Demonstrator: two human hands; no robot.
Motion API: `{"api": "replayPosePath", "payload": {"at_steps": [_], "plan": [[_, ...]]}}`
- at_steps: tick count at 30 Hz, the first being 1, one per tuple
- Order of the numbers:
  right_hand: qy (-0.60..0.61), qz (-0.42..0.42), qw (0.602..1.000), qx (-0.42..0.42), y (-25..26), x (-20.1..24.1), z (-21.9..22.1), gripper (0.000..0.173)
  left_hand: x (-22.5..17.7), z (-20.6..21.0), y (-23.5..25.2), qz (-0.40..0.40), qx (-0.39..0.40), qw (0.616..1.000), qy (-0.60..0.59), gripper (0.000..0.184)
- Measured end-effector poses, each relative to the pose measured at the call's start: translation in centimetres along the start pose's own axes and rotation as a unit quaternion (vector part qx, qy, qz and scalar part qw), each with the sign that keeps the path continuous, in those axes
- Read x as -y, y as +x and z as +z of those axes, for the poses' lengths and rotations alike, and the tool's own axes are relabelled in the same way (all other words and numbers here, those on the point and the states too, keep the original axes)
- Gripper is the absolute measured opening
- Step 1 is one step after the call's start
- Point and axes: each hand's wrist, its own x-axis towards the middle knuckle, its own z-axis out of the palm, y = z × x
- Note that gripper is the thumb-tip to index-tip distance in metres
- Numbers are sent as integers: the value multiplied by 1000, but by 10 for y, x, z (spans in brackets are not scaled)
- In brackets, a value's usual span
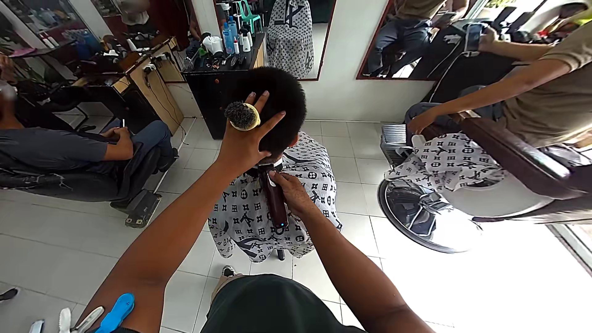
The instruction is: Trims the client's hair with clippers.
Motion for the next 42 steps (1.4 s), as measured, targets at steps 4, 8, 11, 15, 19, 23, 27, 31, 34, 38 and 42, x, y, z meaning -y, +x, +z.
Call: {"api": "replayPosePath", "payload": {"at_steps": [4, 8, 11, 15, 19, 23, 27, 31, 34, 38, 42], "plan": [[-3, -24, 1000, 1, 0, -1, -9, 37, 1, 2, 0, 1, 0, 1000, -2, 96], [46, 26, 998, 25, -1, 5, -20, 43, 2, 2, 0, 0, 6, 1000, 7, 96], [70, 13, 997, 41, 3, 5, -27, 45, 2, 3, 1, 0, 11, 1000, 10, 97], [31, 60, 994, 80, 6, 13, -41, 46, 1, 2, 1, -4, 10, 1000, 5, 97], [48, 37, 995, 80, 8, 15, -44, 47, 2, 2, 1, -1, 0, 1000, 1, 97], [15, 54, 995, 88, 10, 19, -48, 46, 1, 3, 1, 2, 1, 1000, 9, 99], [16, 34, 995, 88, 13, 17, -48, 45, 1, 1, 1, -4, 1, 1000, 11, 98], [-6, 41, 995, 89, 12, 18, -49, 45, 1, 0, -1, -3, 0, 1000, 8, 97], [5, 27, 996, 81, 11, 21, -46, 44, 3, 0, -2, -3, -4, 1000, 6, 96], [-23, 33, 996, 80, 15, 19, -45, 46, 3, -3, -1, -9, 7, 1000, 13, 96], [15, -29, 992, 120, 3, -2, -49, 42, 2, -9, -2, -23, 20, 999, 12, 99]]}}
